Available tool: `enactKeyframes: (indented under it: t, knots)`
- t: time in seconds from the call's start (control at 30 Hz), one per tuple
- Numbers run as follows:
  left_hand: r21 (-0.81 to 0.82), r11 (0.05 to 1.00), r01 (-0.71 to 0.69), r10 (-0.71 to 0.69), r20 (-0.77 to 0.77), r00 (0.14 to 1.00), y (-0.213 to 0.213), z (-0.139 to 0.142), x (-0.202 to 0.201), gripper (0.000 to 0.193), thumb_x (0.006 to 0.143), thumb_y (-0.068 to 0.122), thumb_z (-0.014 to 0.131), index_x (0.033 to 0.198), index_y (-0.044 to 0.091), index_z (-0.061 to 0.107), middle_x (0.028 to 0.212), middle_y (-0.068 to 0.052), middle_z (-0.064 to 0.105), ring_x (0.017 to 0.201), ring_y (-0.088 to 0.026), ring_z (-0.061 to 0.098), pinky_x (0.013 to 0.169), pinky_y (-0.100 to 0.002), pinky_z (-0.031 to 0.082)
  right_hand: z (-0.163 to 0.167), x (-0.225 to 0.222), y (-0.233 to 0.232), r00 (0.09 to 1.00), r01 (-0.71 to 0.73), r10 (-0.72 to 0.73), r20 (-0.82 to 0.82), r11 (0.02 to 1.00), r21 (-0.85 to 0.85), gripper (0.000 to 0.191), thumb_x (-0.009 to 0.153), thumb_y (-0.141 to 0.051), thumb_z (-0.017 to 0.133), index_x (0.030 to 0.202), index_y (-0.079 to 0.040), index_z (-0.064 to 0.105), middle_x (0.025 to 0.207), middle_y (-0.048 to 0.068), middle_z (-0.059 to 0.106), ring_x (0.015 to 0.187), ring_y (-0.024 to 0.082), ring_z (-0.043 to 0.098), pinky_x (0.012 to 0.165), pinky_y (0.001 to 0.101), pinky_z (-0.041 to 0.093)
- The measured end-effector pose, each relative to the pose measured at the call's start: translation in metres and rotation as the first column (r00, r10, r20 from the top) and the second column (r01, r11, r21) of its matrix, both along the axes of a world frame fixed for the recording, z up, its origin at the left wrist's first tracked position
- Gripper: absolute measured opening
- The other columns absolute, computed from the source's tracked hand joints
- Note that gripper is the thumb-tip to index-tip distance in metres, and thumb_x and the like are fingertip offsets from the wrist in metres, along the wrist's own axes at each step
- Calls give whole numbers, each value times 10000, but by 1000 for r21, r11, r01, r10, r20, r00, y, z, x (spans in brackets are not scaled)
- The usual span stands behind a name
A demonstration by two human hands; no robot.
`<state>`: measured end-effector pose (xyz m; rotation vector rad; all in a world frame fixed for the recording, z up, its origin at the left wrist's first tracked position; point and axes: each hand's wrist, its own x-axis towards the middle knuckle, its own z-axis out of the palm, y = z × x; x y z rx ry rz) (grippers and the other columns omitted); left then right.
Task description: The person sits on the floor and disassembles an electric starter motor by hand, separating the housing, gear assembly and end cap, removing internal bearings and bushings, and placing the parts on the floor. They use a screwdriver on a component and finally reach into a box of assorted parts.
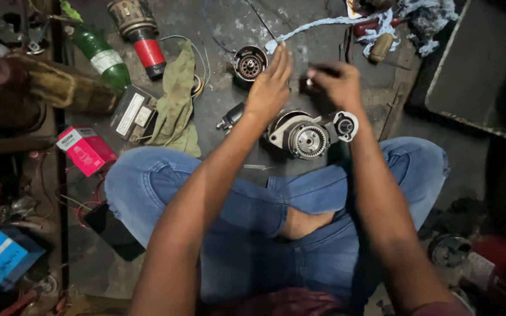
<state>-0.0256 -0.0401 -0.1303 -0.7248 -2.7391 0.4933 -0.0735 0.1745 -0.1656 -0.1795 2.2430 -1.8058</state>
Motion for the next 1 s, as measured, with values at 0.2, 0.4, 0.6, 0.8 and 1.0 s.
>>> enactKeyframes:
  t: [0.2, 0.4, 0.6, 0.8, 1.0]
  knots:
    - [91, 996, -18, -1, 197, 980, -5, -20, -15, 272, 893, 257, 612, 977, 101, 818, 1157, -150, 722, 1302, -379, 529, 1215, -582, 153, -2, -13, 20, 759, 487, -19, 651, 680, -548, 262, 833, -125, 761, 1049, 5, 692, 903, 131, 727, 752, 243, 703, 698, 389, 583]
    - [17, 998, -63, 57, 255, 965, 0, -23, -16, 280, 918, 262, 603, 999, 94, 812, 1105, -150, 738, 1229, -348, 571, 1225, -581, 172, -13, 5, -11, 997, -7, -11, 74, 973, 232, 196, 905, -196, 846, 991, -42, 761, 877, 90, 709, 768, 219, 642, 727, 357, 527]
    - [183, 979, -86, 63, 126, 990, 1, -5, -15, 299, 865, 239, 610, 1011, 63, 802, 1131, -155, 700, 1227, -375, 572, 1214, -537, 211, -10, 17, -22, 856, -185, 358, -373, 886, 426, 250, 849, -137, 824, 1052, -8, 755, 969, 201, 700, 867, 362, 682, 783, 445, 540]
    - [693, 712, -116, 4, 161, 987, -10, 65, -4, 259, 794, 145, 724, 1027, 36, 759, 1130, -186, 663, 1177, -413, 570, 1159, -533, 320, -7, 21, -23, 837, -231, 445, -318, 814, 533, 287, 785, -124, 837, 989, 37, 715, 950, 230, 687, 868, 406, 677, 784, 456, 535]
    - [929, 330, -170, -24, 188, 982, -40, 139, 56, 244, 896, 167, 798, 1075, 15, 731, 1073, -131, 706, 1025, -329, 675, 902, -426, 509, 33, 20, -1, 953, -26, 106, -283, 962, 273, 228, 865, -126, 842, 1015, 15, 745, 922, 104, 746, 829, 192, 704, 751, 342, 559]
